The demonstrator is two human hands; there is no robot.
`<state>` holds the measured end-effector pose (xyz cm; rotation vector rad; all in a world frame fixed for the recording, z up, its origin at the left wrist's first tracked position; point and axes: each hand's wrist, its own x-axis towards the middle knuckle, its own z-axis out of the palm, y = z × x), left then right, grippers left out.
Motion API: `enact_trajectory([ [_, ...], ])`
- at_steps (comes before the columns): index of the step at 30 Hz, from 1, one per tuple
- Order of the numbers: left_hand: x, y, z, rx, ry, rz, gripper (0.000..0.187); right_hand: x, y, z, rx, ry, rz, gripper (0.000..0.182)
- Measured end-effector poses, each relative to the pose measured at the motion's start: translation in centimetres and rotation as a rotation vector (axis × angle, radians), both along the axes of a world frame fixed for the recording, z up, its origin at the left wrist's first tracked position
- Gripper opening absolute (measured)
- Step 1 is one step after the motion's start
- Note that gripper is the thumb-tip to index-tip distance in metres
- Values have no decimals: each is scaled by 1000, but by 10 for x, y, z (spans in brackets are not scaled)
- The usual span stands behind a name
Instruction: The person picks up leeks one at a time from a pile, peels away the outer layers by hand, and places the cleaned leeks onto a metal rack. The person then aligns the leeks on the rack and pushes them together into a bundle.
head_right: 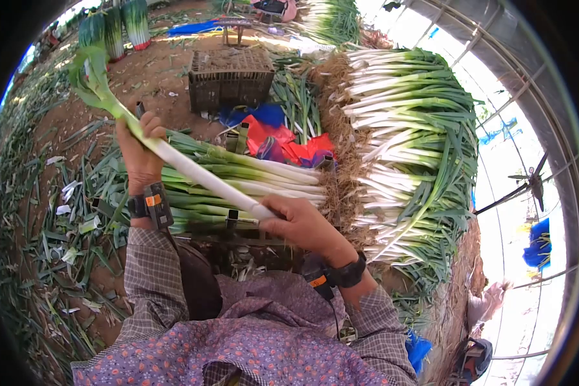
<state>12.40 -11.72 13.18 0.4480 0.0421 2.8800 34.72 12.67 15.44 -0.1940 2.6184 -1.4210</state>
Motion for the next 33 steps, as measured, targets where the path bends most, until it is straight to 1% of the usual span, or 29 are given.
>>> enact_trajectory([
  [1, 15, 12, 22, -217, -153, 146, 38, 2, 1, 2, 81, 52, -42, 29],
  [2, 23, 20, 33, -436, -303, 291, 37, 4, 1, 5, 161, 104, -87, 31],
  [3, 15, 16, 19, -394, -233, 201, 32, 6, 1, 7, 237, 155, -135, 33],
  [5, 1, 14, -6, -302, -111, 147, 29, 9, 4, 0, 282, 162, -146, 35],
  [6, 1, 16, -7, -252, -54, 119, 27, 10, 4, 0, 307, 163, -151, 36],
  [7, 0, 17, -9, -197, -26, 89, 23, 12, 3, 2, 288, 132, -204, 36],
  [9, 0, 18, -10, -160, -2, 109, 21, 17, -1, 7, 245, 67, -305, 37],
  [12, 2, 19, -6, -104, 84, 98, 19, 18, 1, 4, 265, 189, -383, 39],
  [15, 4, 20, -7, -34, 165, 36, 18, 23, 4, 3, 221, 204, -360, 39],
  [18, 1, 18, -8, 59, 256, -74, 17, 27, 5, 2, 194, 313, -286, 38],
  [20, -1, 15, -8, 99, 307, -144, 18, 32, 9, 5, 196, 193, -234, 38],
  [21, -1, 14, -9, 93, 296, -139, 18, 35, 12, 6, 199, 133, -211, 38],
  [23, -3, 13, -11, 79, 271, -134, 19, 38, 17, 4, 97, 122, -184, 33],
  [24, -2, 13, -11, 24, 211, -93, 20, 39, 17, 4, 48, 116, -169, 31],
  [27, 0, 13, -9, -164, 62, 53, 23, 43, 13, 11, -220, -72, -204, 19],
  [30, 7, 20, -2, -385, -25, 238, 28, 44, 17, 0, -502, -147, -160, 26],
  [32, 15, 24, 8, -533, -68, 348, 29, 45, 19, -3, -593, -198, -118, 32],
  [33, 16, 24, 9, -570, -40, 349, 29, 45, 20, -4, -637, -222, -97, 35],
])
